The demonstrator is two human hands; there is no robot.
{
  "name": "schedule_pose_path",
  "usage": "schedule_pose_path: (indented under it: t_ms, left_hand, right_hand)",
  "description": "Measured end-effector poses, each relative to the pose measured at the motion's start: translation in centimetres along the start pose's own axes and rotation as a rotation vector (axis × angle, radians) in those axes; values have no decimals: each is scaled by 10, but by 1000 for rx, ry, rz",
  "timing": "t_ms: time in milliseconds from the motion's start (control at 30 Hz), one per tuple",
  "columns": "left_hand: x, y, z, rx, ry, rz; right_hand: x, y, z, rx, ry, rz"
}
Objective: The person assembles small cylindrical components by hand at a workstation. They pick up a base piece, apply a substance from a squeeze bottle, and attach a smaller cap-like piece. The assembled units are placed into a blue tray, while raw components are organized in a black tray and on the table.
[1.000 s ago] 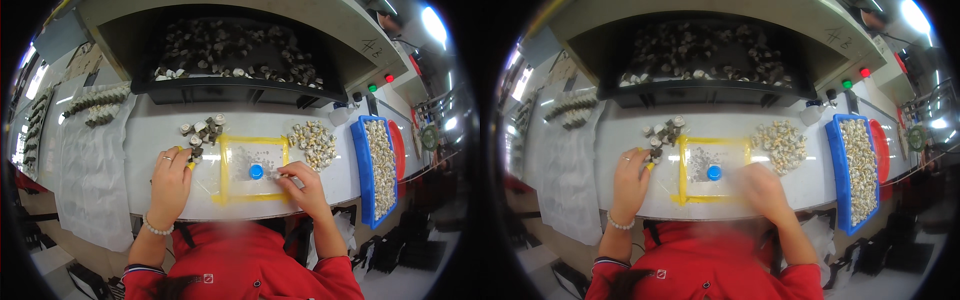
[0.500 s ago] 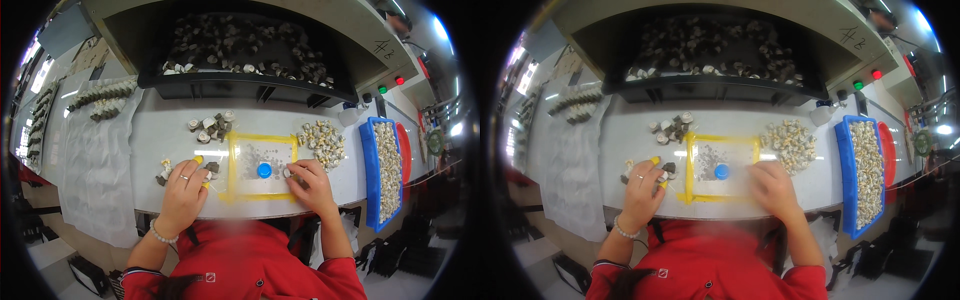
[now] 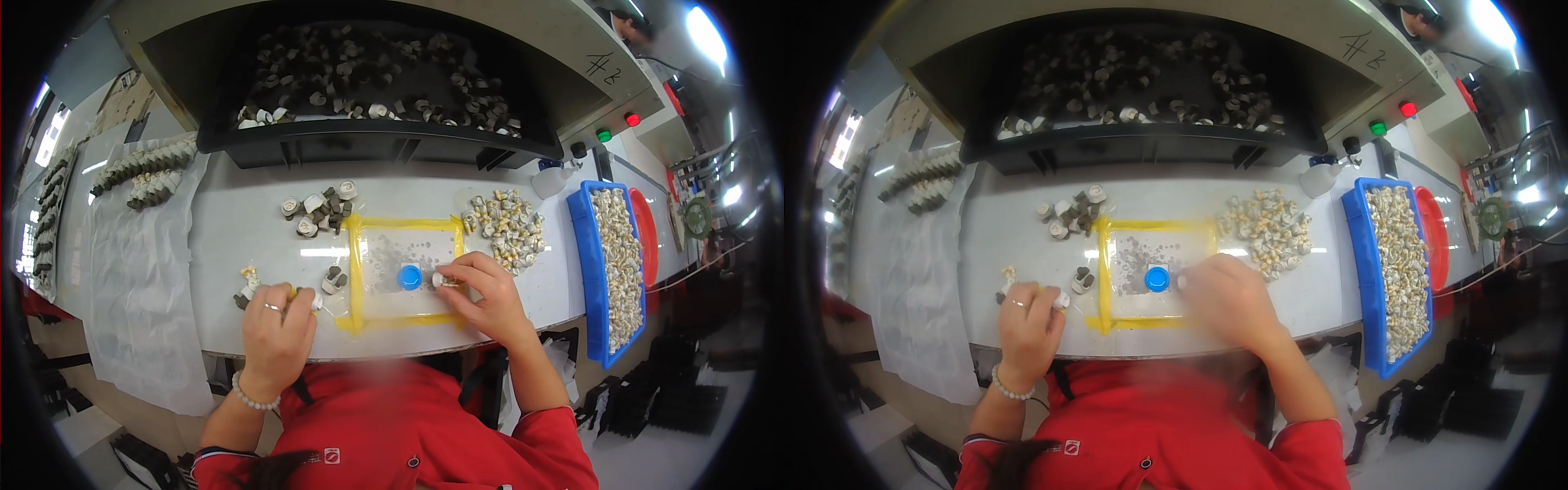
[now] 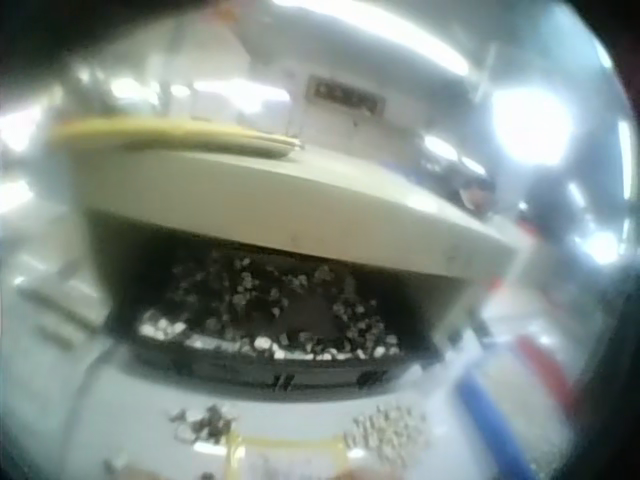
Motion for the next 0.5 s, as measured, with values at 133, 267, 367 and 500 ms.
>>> schedule_pose_path:
  t_ms: [133,267,367,500]
  left_hand:
    - [11,-8,-10,48,104,-1]
    - [14,-11,-12,54,180,-82]
    - [17,-4,-13,10,205,-202]
    - [19,0,-8,-37,234,-240]
  right_hand:
    - [7,11,14,-7,68,-29]
    - [8,21,26,-45,130,-107]
    - [12,24,31,-84,157,-154]
    - [16,29,34,-95,203,-222]
Point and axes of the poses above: each hand's wrist, its own z-axis towards the middle knuckle, its own x-axis out of the palm, y = z × x, the point moved 9 cm from there along z, towards the middle knuckle, and after that the axes turned 15 degrees about y, right-handed, at the moved point
